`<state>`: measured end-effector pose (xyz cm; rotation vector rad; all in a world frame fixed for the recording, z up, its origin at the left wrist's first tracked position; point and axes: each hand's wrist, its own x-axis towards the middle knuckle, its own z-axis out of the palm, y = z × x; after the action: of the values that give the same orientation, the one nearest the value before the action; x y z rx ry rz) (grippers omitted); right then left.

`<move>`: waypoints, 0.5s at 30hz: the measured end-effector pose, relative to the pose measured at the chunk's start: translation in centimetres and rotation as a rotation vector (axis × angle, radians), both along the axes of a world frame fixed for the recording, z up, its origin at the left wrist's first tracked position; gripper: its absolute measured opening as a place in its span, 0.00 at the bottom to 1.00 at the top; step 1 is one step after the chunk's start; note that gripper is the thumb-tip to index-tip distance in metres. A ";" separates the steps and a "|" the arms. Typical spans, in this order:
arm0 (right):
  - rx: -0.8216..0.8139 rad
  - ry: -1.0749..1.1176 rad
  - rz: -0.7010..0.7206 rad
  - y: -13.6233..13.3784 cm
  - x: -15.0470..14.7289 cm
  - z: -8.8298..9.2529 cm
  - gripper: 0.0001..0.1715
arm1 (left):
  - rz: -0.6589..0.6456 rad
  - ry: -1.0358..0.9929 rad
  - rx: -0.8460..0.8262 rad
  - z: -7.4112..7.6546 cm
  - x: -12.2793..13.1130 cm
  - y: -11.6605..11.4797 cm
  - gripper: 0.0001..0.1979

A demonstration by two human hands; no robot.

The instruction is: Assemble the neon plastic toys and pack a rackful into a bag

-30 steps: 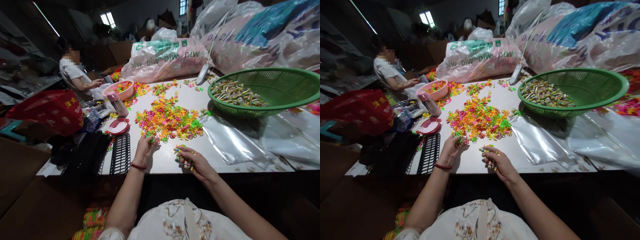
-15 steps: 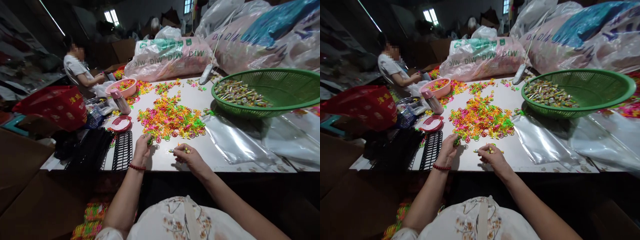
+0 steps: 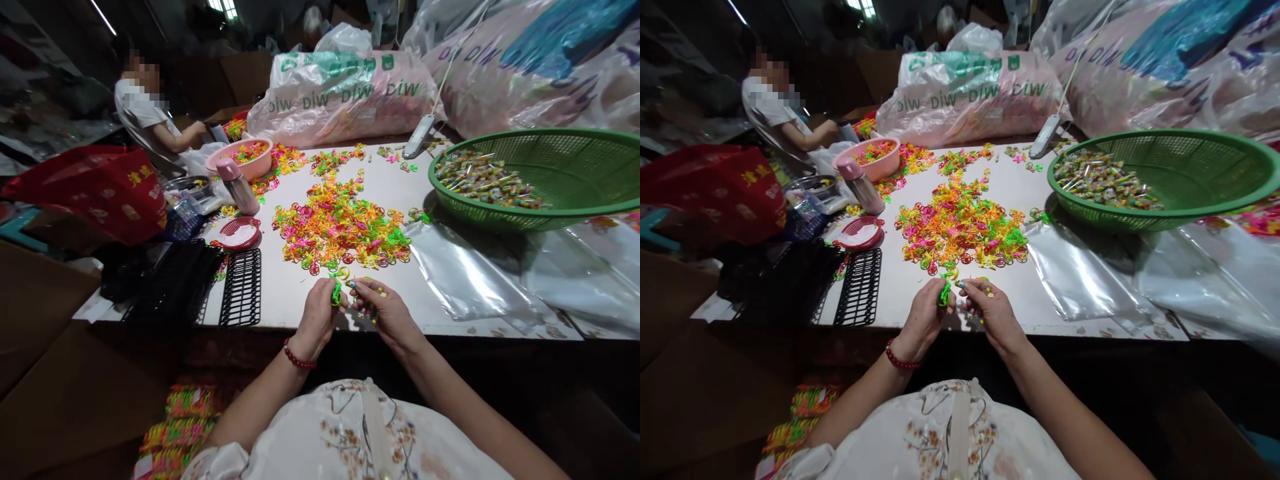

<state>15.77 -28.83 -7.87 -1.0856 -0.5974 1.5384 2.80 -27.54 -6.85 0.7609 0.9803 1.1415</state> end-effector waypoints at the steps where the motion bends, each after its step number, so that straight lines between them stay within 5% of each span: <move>1: -0.006 0.013 -0.001 -0.1 0.1 0.0 0.18 | -0.005 0.016 0.011 -0.2 0.2 -0.1 0.14; 9: -0.001 -0.009 0.032 -0.6 -0.1 -0.2 0.17 | 0.037 0.145 0.017 -0.5 0.6 -0.5 0.10; 15: 0.053 -0.228 0.009 -1.0 -0.3 -0.2 0.20 | 0.122 0.255 0.040 -1.5 0.3 -0.3 0.11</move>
<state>15.50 -29.80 -8.05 -1.2282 -0.7955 1.4083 3.08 -27.88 -8.36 0.9041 1.2335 1.1910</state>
